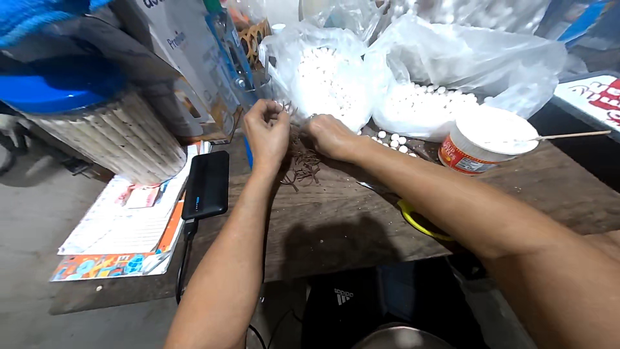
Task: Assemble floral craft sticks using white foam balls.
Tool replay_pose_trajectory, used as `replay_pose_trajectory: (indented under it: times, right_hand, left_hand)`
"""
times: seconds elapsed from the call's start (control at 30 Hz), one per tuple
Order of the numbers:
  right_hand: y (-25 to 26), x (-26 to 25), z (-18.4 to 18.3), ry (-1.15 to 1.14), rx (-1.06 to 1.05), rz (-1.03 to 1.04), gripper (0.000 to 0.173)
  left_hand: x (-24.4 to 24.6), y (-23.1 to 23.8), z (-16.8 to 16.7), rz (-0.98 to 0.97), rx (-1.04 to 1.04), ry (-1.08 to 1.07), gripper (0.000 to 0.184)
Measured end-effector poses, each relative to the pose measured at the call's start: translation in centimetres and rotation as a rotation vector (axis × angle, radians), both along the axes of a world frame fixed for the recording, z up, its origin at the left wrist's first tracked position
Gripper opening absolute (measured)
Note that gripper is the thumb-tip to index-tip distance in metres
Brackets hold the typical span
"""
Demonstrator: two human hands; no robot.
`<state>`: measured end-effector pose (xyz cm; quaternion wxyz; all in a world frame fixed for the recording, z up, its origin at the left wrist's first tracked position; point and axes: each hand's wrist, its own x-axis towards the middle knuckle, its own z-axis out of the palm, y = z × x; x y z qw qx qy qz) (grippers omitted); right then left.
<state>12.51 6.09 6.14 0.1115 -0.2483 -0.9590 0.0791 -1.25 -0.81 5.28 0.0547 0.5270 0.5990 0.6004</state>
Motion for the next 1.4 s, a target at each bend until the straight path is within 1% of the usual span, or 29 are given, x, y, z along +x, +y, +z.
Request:
replay_pose_trajectory:
  times: [0.1,0.2,0.3,0.37,0.5,0.53,0.63,0.7,0.73,0.77,0.83,0.9,0.93,0.97,1.0,1.03,1.07,1.17,1.27,1.33,1.4]
  right_hand:
    - [0.2,-1.9,0.3,-0.13,-0.015,-0.077,0.016]
    - [0.2,-1.8,0.8,-0.135,-0.036,-0.121,0.019]
    - [-0.5,0.0,1.0,-0.09,-0.053,-0.143,0.018]
    - [-0.9,1.8,0.2,-0.043,0.006,-0.094,0.019]
    - [-1.1,4.3,-1.1,-0.048,0.093,-0.024,0.016]
    - [-1.4,5.1,-1.0,0.01,0.102,-0.018,0.018]
    - [-4.5,9.3,-0.8,0.36,0.122,0.036,0.025]
    - [-7.4,13.9,-0.5,0.527,0.056,0.028,0.023]
    - [-8.6,16.5,-0.7,0.585,-0.007,-0.012,0.023]
    - [-9.6,19.3,-1.1,0.645,-0.103,-0.073,0.022]
    - [-10.5,24.4,-2.1,0.783,-0.268,-0.276,0.017]
    - [-10.2,27.6,-2.9,0.949,-0.319,-0.513,0.013]
    - [-9.9,28.3,-3.1,1.04,-0.309,-0.605,0.008]
    - [-9.5,28.7,-3.0,1.116,-0.285,-0.663,0.009]
    - [-9.0,28.7,-2.9,1.164,-0.245,-0.683,0.018]
    - [-8.5,28.7,-2.7,1.181,-0.203,-0.677,0.026]
    - [-8.1,28.5,-2.5,1.176,-0.156,-0.66,0.029]
    - [-7.5,28.3,-2.4,1.136,-0.013,-0.572,0.018]
    - [-7.9,29.1,-1.2,1.115,0.107,-0.473,0.016]
    - [-8.3,29.7,-0.6,1.167,0.12,-0.441,0.016]
    - [-8.4,30.2,-0.3,1.272,0.042,-0.448,0.021]
  left_hand:
    - [0.3,-0.1,-0.2,0.003,-0.025,0.034,0.013]
    - [0.7,-0.2,-0.1,-0.024,-0.011,0.025,0.01]
    - [0.9,-0.9,-0.5,-0.113,0.021,0.028,0.009]
    - [1.1,-0.5,-0.6,-0.125,0.031,-0.014,0.009]
    - [2.7,-1.1,-0.3,-0.213,-0.044,-0.113,0.008]
    - [3.2,-1.2,-0.2,-0.244,-0.053,-0.137,0.007]
    - [4.5,-1.6,-0.2,-0.324,-0.092,-0.163,0.006]
    - [5.4,-1.8,-0.4,-0.376,-0.104,-0.148,0.006]
    - [5.9,-1.9,-0.4,-0.4,-0.105,-0.141,0.007]
    - [6.4,-2.0,-0.4,-0.425,-0.098,-0.135,0.007]
    - [7.5,-2.1,-0.2,-0.462,-0.048,-0.101,0.008]
    - [8.8,-2.2,0.1,-0.478,0.011,-0.041,0.007]
    - [9.5,-2.2,0.3,-0.493,0.031,-0.018,0.006]
    - [10.3,-2.2,0.4,-0.509,0.044,-0.002,0.006]
    - [11.0,-2.1,0.5,-0.522,0.051,0.017,0.006]
    - [11.7,-2.0,0.6,-0.535,0.051,0.039,0.005]
    - [12.3,-1.9,0.5,-0.543,0.056,0.051,0.004]
    - [13.1,-1.9,-0.2,-0.572,0.066,0.06,0.004]
    - [12.7,-2.6,-0.9,-0.6,0.076,0.044,0.004]
    - [12.4,-2.9,-1.1,-0.616,0.09,0.036,0.006]
    - [12.5,-3.1,-1.3,-0.622,0.101,0.026,0.006]
